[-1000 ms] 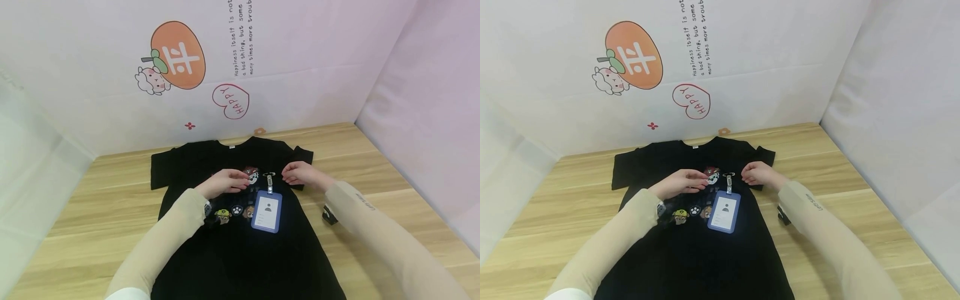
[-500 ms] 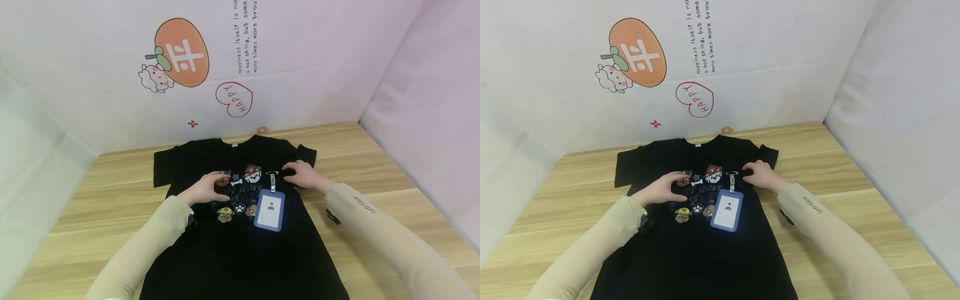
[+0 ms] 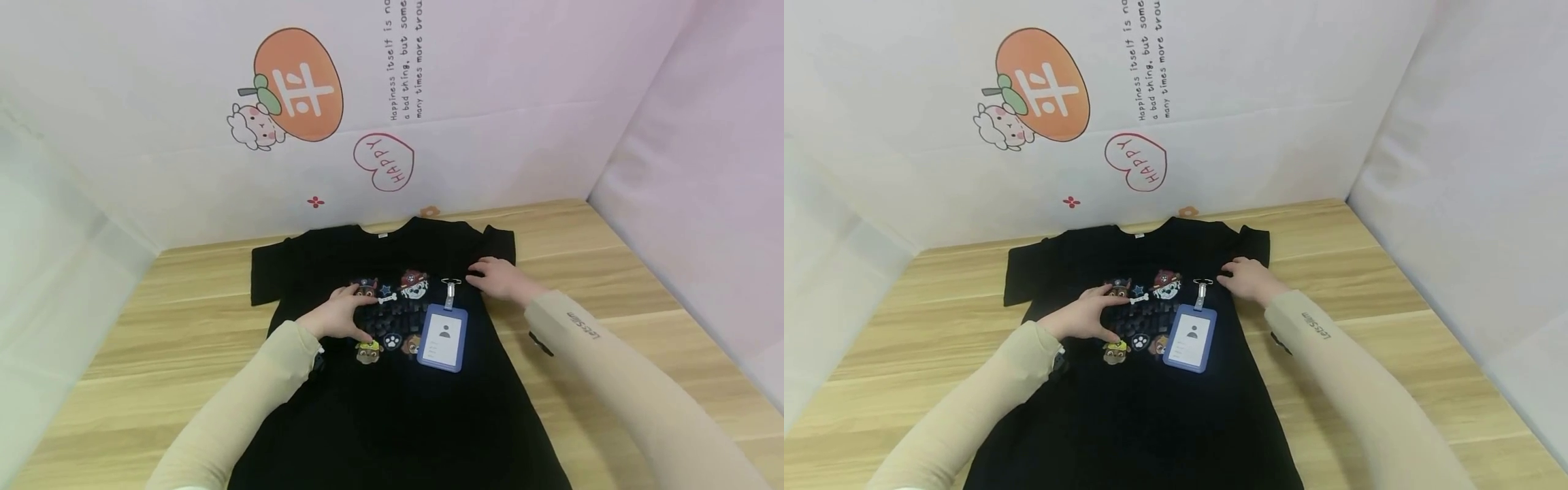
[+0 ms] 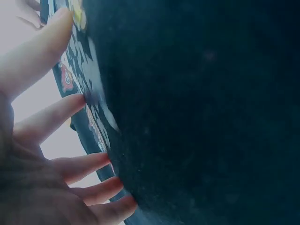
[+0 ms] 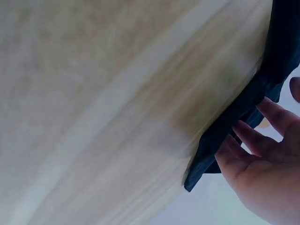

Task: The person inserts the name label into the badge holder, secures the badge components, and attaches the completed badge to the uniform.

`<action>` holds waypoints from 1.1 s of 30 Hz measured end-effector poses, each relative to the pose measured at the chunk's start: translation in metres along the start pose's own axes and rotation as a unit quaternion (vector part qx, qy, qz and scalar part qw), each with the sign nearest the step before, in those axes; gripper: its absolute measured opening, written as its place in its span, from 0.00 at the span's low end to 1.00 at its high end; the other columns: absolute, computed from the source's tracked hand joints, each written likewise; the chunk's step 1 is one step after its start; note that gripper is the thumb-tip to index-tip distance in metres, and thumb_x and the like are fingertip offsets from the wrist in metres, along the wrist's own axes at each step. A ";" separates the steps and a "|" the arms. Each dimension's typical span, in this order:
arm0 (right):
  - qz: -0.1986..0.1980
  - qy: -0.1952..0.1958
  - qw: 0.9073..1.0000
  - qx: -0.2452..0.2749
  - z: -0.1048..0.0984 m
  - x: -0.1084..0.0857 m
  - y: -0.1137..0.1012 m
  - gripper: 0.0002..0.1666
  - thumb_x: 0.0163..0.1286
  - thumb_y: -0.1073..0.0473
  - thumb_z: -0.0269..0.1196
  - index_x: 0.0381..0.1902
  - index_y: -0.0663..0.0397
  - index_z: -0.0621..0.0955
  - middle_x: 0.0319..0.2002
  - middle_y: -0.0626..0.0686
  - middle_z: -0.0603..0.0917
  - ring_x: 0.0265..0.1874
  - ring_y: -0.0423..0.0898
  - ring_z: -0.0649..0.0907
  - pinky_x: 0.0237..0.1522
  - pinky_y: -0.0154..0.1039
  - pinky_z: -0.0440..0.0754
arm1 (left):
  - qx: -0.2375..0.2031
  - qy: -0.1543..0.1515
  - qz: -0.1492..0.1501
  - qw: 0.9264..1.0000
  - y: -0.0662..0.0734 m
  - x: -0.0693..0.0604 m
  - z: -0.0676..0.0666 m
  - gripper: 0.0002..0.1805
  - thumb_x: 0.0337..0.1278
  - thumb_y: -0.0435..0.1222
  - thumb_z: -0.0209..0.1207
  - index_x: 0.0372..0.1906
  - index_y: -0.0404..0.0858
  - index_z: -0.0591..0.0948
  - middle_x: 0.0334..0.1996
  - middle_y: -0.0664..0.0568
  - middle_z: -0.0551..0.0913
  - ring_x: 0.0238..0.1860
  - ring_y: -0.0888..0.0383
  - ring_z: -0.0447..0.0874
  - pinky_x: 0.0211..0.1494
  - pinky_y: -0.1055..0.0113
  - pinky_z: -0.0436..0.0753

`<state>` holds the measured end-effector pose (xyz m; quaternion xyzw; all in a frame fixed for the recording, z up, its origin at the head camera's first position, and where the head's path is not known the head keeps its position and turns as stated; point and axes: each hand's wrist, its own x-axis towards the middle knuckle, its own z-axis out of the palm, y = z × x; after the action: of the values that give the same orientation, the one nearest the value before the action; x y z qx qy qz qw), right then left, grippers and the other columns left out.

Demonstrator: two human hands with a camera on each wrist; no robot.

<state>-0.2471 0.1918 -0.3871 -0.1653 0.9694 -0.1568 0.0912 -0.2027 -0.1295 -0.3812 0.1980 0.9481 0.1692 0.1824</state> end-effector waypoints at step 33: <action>0.011 -0.009 0.998 0.055 -0.011 0.001 0.034 0.45 0.58 0.51 0.69 0.66 0.67 0.64 0.69 0.74 0.54 0.68 0.71 0.55 0.67 0.65 0.52 | 0.032 0.004 0.005 0.999 0.005 0.021 -0.001 0.44 0.49 0.49 0.68 0.71 0.45 0.62 0.72 0.40 0.57 0.71 0.39 0.53 0.70 0.46 0.60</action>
<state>-0.2599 0.2247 -0.3886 -0.1508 0.9603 -0.2071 0.1105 -0.2202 -0.1164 -0.3841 0.2081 0.9528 0.1402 0.1711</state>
